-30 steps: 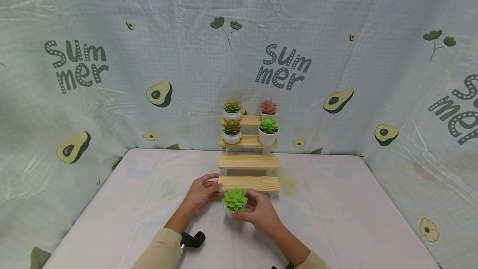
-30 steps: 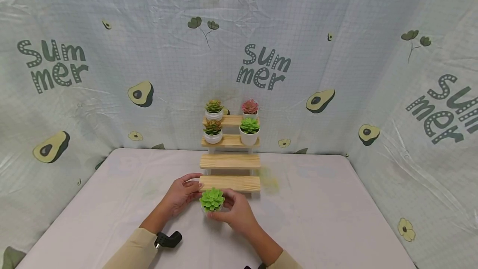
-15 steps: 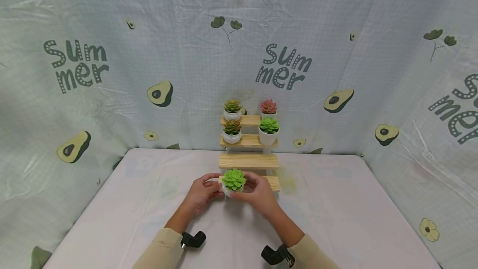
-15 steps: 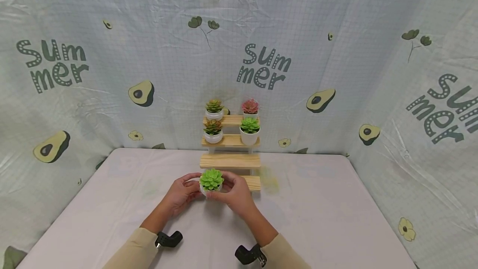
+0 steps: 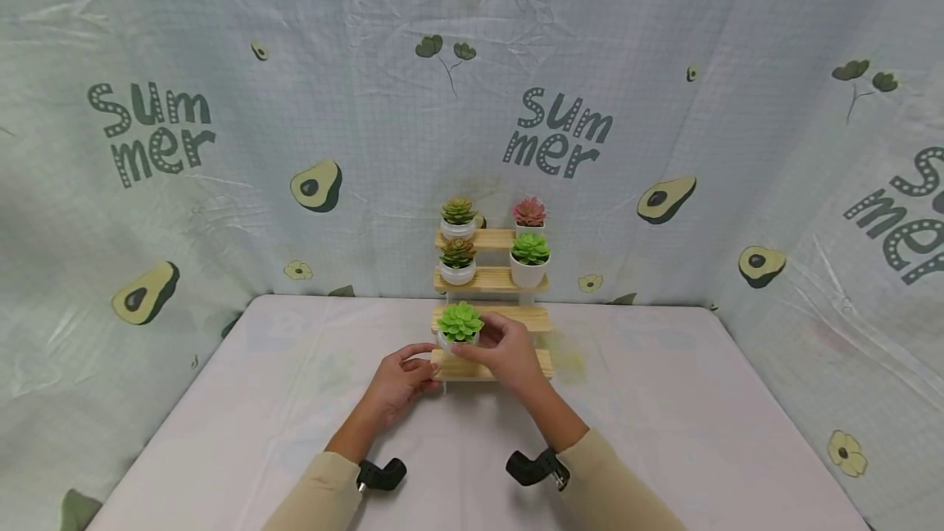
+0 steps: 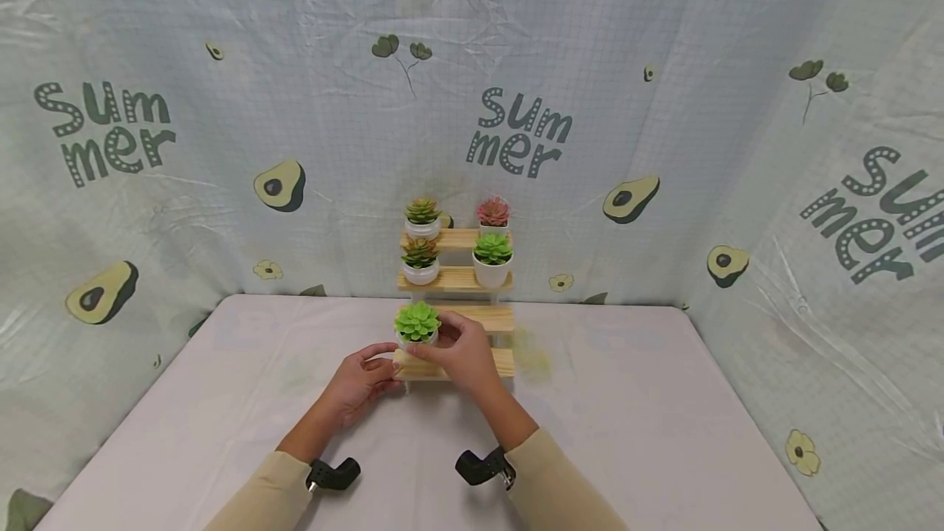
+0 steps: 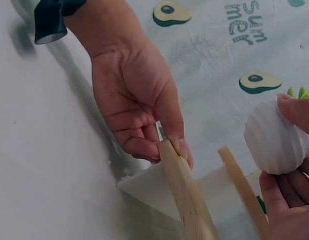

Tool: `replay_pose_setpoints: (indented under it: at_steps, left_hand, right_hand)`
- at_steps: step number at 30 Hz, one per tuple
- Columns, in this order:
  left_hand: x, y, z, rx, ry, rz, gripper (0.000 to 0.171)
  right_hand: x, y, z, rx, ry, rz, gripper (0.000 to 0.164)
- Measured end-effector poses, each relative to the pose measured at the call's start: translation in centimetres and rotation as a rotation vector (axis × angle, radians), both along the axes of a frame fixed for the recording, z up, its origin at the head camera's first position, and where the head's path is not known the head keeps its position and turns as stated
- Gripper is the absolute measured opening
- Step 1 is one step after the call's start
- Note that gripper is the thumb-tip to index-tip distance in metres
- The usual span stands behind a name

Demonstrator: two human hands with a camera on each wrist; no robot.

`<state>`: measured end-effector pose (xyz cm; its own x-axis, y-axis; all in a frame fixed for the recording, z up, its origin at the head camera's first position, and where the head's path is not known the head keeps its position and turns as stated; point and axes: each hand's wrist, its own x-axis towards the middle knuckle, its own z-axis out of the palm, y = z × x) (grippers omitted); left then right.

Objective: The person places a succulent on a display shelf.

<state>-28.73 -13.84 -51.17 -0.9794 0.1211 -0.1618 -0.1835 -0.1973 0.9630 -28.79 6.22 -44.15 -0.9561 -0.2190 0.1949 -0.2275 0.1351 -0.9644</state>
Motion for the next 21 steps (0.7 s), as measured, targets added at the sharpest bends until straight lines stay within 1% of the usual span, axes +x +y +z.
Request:
replay_pose_setpoints:
  at_steps: [6,11,12,13,18,19,21]
  left_hand:
    - [-0.1,-0.1,-0.1,-0.004,0.008,0.003,0.044]
    - [0.0,-0.2,0.0,-0.016,-0.009,0.013,0.043]
    - [0.1,-0.2,0.0,-0.015,-0.015,0.015,0.043]
    - [0.1,-0.2,0.0,-0.017,-0.016,0.015,0.042]
    - [0.1,-0.2,-0.1,-0.014,-0.005,-0.002,0.044]
    - [0.1,-0.2,-0.1,-0.012,-0.002,-0.007,0.045]
    - [0.2,-0.2,0.0,-0.004,0.003,-0.017,0.046]
  right_hand:
    - [-1.1,-0.4,0.1,0.025,0.023,-0.039,0.062]
    - [-1.8,-0.5,0.4,0.009,-0.002,-0.048,0.059]
    - [-1.6,-0.5,0.9,0.012,-0.010,-0.047,0.058]
    - [-1.7,-0.5,0.9,0.014,-0.012,-0.050,0.057]
    - [-2.3,-0.6,0.8,0.016,-0.011,-0.069,0.056]
    - [-2.7,-0.5,0.4,0.009,-0.007,-0.073,0.057]
    - [-2.8,-0.6,0.4,0.010,-0.006,-0.078,0.057]
